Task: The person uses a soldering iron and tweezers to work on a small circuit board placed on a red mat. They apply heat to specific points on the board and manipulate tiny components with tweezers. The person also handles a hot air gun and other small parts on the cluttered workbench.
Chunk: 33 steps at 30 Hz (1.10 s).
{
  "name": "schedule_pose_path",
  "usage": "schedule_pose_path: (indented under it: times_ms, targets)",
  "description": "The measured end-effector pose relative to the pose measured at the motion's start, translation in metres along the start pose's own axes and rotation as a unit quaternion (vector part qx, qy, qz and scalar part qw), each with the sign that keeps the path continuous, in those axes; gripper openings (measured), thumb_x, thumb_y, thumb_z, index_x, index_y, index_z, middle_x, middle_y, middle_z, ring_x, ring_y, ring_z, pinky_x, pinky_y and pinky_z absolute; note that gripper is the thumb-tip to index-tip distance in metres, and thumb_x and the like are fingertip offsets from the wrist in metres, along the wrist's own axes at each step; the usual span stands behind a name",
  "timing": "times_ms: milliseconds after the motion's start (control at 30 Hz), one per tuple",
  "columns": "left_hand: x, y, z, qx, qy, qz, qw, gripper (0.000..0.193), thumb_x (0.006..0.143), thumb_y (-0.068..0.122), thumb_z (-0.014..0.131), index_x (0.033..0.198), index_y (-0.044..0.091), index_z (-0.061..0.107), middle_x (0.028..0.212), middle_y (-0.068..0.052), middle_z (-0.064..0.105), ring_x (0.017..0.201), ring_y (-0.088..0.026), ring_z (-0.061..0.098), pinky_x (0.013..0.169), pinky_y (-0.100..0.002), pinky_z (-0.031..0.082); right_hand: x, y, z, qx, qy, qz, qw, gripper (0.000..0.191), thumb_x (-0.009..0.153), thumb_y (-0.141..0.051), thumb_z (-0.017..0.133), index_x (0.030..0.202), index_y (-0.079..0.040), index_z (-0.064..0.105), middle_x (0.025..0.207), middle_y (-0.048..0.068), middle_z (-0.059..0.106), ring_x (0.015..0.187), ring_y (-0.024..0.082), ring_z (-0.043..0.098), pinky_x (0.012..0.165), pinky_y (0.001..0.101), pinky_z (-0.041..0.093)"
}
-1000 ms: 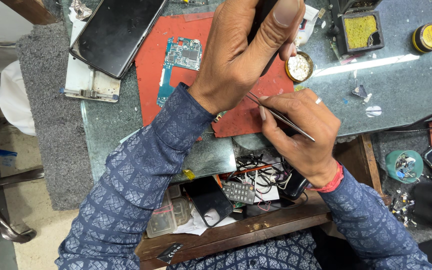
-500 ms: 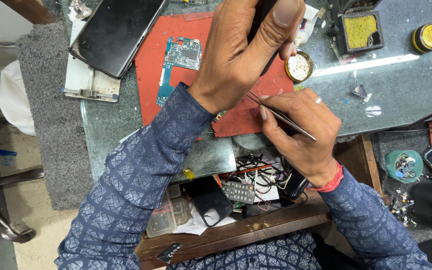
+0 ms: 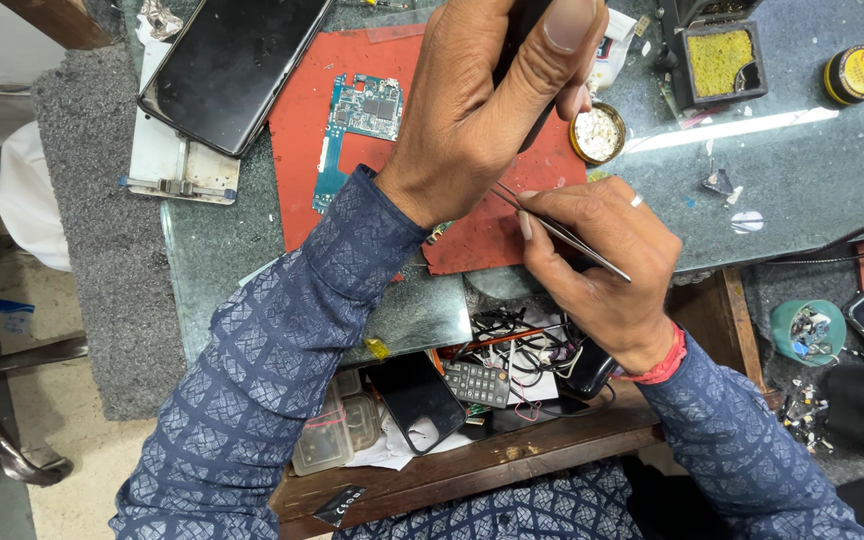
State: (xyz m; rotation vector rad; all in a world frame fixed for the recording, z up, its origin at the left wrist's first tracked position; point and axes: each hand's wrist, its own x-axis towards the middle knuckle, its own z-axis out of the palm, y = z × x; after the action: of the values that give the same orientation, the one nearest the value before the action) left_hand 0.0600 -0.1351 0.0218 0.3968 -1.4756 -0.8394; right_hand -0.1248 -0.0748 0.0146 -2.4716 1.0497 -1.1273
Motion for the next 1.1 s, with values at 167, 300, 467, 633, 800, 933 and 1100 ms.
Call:
schedule_pose_path:
  times_ms: [167,300,467,633,800,933,1100]
  targets:
    - [0.0003,-0.0002,0.0002,-0.003,0.0,0.0,1.0,0.048,0.121,0.05,0.045,0.104,0.005,0.052,0.088,-0.001,0.057,0.075,-0.009,0.064,0.069,-0.024,0.055,-0.0004,0.0003,-0.0002,0.004,0.003,0.002,1.0,0.017,0.094,0.004,0.08,0.108,-0.003,0.073,0.099,0.009,0.074,0.087,0.021,0.069,0.076,0.0306,0.054]
    - [0.0002,0.0,0.0012,-0.006,0.002,-0.004,1.0,0.049,0.12,0.051,0.045,0.104,0.005,0.052,0.088,-0.001,0.057,0.075,-0.009,0.064,0.069,-0.024,0.055,-0.0007,0.0003,-0.0003,0.004,0.001,0.005,1.0,0.017,0.093,0.003,0.081,0.107,-0.003,0.073,0.099,0.009,0.073,0.086,0.022,0.069,0.075,0.0306,0.053]
    - [-0.0002,0.0005,0.0005,-0.005,0.002,-0.006,1.0,0.049,0.12,0.05,0.045,0.105,0.005,0.053,0.088,-0.001,0.057,0.075,-0.009,0.064,0.069,-0.024,0.054,-0.0003,0.0002,-0.0001,0.005,-0.001,0.005,1.0,0.017,0.094,0.003,0.081,0.107,-0.003,0.073,0.099,0.009,0.074,0.085,0.021,0.069,0.075,0.0305,0.053]
    - [-0.0002,-0.0006,0.0,-0.005,-0.001,-0.003,1.0,0.047,0.121,0.05,0.046,0.107,0.005,0.054,0.089,-0.002,0.058,0.076,-0.009,0.065,0.07,-0.024,0.056,0.0003,0.0004,-0.0002,0.009,-0.001,0.006,1.0,0.017,0.094,0.003,0.081,0.108,-0.003,0.073,0.1,0.009,0.074,0.088,0.022,0.069,0.075,0.0303,0.053]
    - [0.0007,-0.0025,0.0005,0.004,-0.001,0.004,1.0,0.046,0.12,0.049,0.046,0.108,0.006,0.055,0.089,-0.002,0.06,0.075,-0.009,0.066,0.069,-0.024,0.056,0.0003,0.0005,-0.0008,0.003,-0.003,0.006,1.0,0.017,0.094,0.003,0.081,0.108,-0.003,0.073,0.1,0.009,0.074,0.087,0.022,0.068,0.075,0.0305,0.052]
    - [0.0003,-0.0031,0.0004,0.003,-0.002,0.001,1.0,0.046,0.12,0.05,0.046,0.109,0.006,0.054,0.089,-0.002,0.06,0.076,-0.009,0.066,0.069,-0.024,0.056,0.0002,0.0007,-0.0009,0.005,-0.003,0.006,1.0,0.017,0.094,0.003,0.081,0.108,-0.003,0.073,0.1,0.009,0.074,0.088,0.022,0.068,0.075,0.0303,0.052]
    - [-0.0019,-0.0027,0.0002,-0.004,-0.001,-0.003,1.0,0.046,0.12,0.05,0.046,0.109,0.006,0.054,0.09,-0.002,0.06,0.076,-0.009,0.067,0.07,-0.024,0.057,-0.0006,-0.0006,0.0002,0.003,-0.004,0.005,1.0,0.017,0.094,0.003,0.081,0.108,-0.003,0.073,0.1,0.009,0.074,0.087,0.022,0.068,0.074,0.0302,0.052]
